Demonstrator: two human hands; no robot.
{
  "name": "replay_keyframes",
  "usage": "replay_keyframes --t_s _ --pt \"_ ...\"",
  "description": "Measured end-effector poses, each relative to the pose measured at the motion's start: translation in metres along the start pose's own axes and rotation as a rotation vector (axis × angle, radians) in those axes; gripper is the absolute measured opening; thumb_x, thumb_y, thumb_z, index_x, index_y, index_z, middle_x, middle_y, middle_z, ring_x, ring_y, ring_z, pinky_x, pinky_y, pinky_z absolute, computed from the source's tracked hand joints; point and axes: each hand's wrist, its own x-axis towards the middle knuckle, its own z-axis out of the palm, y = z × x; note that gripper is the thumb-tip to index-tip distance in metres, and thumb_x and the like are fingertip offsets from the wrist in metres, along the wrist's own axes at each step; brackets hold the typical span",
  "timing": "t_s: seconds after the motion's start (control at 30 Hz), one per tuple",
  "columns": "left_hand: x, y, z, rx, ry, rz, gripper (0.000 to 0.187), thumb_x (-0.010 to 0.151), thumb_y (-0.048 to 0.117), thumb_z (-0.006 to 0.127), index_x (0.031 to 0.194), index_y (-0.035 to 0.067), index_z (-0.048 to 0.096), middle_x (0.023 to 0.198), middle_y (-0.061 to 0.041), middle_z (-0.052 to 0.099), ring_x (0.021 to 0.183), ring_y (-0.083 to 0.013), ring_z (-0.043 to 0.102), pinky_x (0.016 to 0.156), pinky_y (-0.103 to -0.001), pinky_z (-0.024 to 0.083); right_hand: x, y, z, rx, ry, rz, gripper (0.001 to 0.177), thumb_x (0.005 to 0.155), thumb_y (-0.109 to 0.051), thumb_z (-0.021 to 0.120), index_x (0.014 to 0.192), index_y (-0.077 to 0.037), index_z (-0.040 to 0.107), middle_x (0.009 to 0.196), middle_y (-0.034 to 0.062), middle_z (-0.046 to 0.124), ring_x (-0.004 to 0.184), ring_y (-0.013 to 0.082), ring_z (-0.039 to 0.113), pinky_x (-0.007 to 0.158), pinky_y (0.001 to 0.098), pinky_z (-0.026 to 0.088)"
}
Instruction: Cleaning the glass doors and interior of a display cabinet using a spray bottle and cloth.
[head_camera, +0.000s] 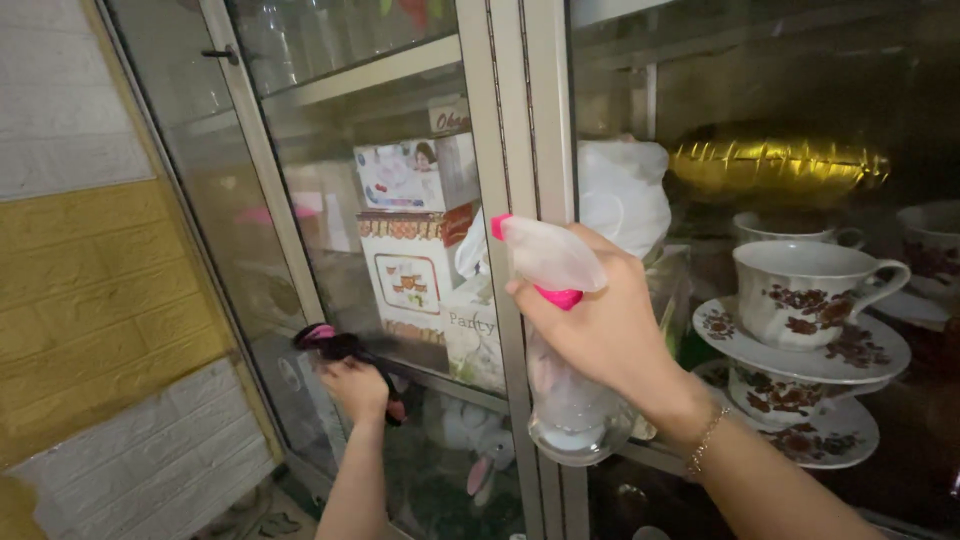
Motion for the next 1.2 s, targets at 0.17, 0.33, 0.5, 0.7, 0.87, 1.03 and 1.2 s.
replay_keyframes --t_s 0.17,0.33,0.5,0.7,0.87,1.03,1.2 --pt "-0.019 0.064 -0.024 0.013 0.028 -0.029 0.069 0.092 0.014 0.052 0.156 -0.005 0.036 0.156 -0.030 0.036 0.143 -0.0476 0.035 0.118 -0.053 0.032 -0.001 0.000 0.001 -0.014 0.023 -0.011 0.031 0.083 -0.017 0.077 0.112 -0.005 0.073 0.100 0.0097 0.075 0.087 0.0210 0.076 0.078 0.0317 0.058" --pt "-0.067 0.211 -0.107 -0.288 0.050 0.580 0.067 0.079 0.005 0.057 0.144 -0.003 0.041 0.156 -0.028 0.036 0.143 -0.0502 0.033 0.120 -0.056 0.027 -0.002 0.000 0.004 -0.016 0.050 -0.043 0.031 0.082 -0.016 0.077 0.111 -0.004 0.073 0.099 0.0105 0.074 0.086 0.0232 0.076 0.077 0.0324 0.058" --pt "-0.045 0.240 -0.098 -0.291 0.000 0.774 0.057 0.091 0.009 0.063 0.143 -0.002 0.043 0.156 -0.025 0.039 0.142 -0.0493 0.036 0.121 -0.056 0.029 -0.005 0.004 0.003 -0.015 0.071 -0.041 0.026 0.081 -0.016 0.077 0.104 -0.004 0.074 0.096 0.0099 0.073 0.084 0.0241 0.075 0.075 0.0326 0.057" --pt "0.093 0.238 -0.055 -0.050 0.301 0.509 0.051 0.112 0.023 0.050 0.155 -0.002 0.040 0.159 -0.025 0.040 0.145 -0.0504 0.037 0.122 -0.057 0.030 -0.005 0.004 0.004 -0.024 0.063 -0.025 0.023 0.080 -0.017 0.077 0.100 -0.005 0.075 0.089 0.0088 0.069 0.077 0.0234 0.072 0.071 0.0336 0.055" --pt "0.131 0.280 -0.058 -0.098 0.173 -0.073 0.065 0.092 0.029 0.056 0.147 0.002 0.038 0.155 -0.024 0.037 0.128 -0.0519 0.042 0.104 -0.057 0.038 -0.005 0.002 -0.001 0.000 0.038 -0.010 0.023 0.080 -0.017 0.077 0.099 -0.005 0.074 0.091 0.0084 0.068 0.078 0.0232 0.072 0.071 0.0327 0.055" --pt "0.068 0.334 -0.097 -0.174 0.302 0.543 0.072 0.087 0.020 0.061 0.154 0.005 0.039 0.156 -0.020 0.040 0.141 -0.0459 0.039 0.118 -0.052 0.034 -0.006 0.006 0.000 0.024 0.042 -0.023 0.022 0.080 -0.016 0.077 0.098 -0.005 0.074 0.091 0.0083 0.068 0.079 0.0231 0.071 0.073 0.0328 0.055" --pt "0.064 0.335 -0.116 -0.339 0.213 1.028 0.058 0.101 0.019 0.065 0.155 0.012 0.045 0.164 -0.011 0.039 0.150 -0.0375 0.038 0.126 -0.047 0.029 -0.007 0.006 0.004 -0.041 0.050 -0.051 0.021 0.080 -0.016 0.077 0.096 -0.005 0.074 0.089 0.0094 0.066 0.078 0.0247 0.069 0.072 0.0342 0.054"
